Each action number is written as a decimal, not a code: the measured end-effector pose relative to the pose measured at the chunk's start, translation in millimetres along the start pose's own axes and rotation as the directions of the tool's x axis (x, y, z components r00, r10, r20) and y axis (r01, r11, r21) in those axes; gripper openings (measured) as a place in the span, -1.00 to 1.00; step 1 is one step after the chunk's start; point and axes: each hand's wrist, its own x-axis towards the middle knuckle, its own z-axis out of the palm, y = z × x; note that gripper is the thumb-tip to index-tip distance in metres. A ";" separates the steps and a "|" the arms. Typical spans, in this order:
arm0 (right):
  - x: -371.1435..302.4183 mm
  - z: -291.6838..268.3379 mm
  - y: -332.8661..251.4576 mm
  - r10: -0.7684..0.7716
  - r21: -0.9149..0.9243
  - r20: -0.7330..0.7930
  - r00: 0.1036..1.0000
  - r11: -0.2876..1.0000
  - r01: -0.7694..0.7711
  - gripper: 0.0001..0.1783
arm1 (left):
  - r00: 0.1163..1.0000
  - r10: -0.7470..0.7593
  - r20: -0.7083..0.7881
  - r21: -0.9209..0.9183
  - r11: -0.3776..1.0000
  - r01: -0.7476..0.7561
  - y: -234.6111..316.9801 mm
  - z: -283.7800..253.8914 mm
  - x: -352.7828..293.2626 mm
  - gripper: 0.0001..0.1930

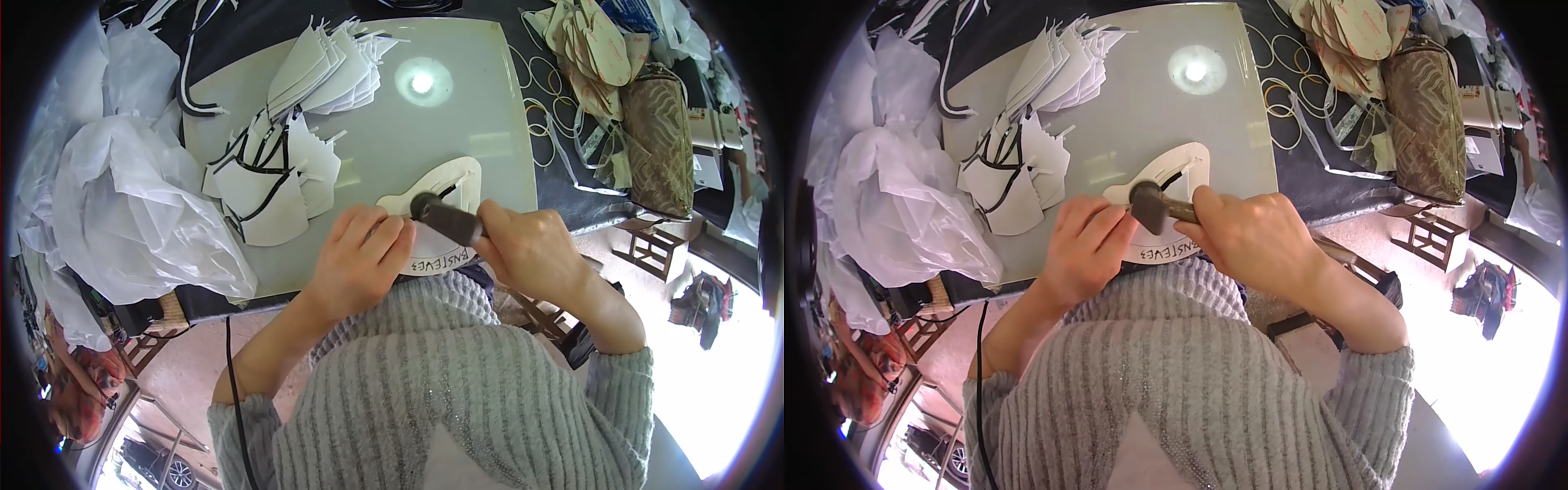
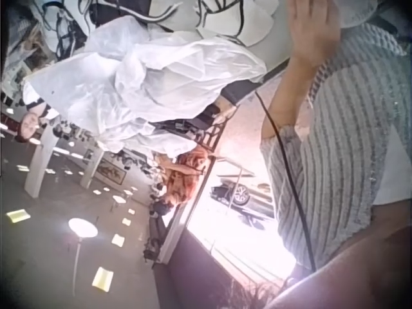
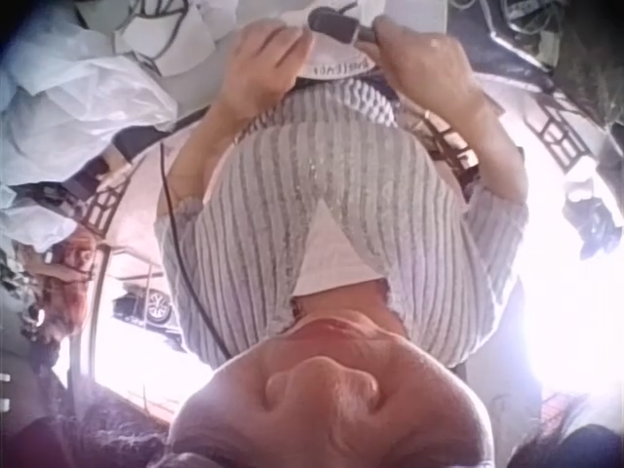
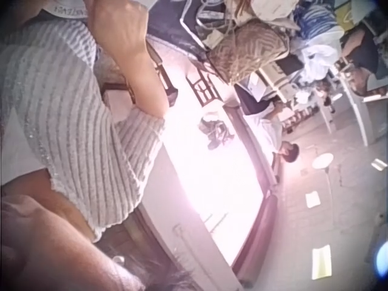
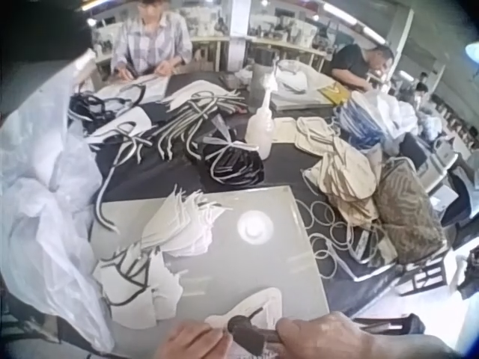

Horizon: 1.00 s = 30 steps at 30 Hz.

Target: Use a hammer to flatten and bond the edges of shoe upper components on a light table.

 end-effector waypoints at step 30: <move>14.7 6.3 -8.8 -0.001 -0.056 0.282 0.959 0.998 0.017 -0.61 | 0.979 -0.188 -0.077 -0.180 0.969 0.172 -1.9 -7.2 -2.6 -0.78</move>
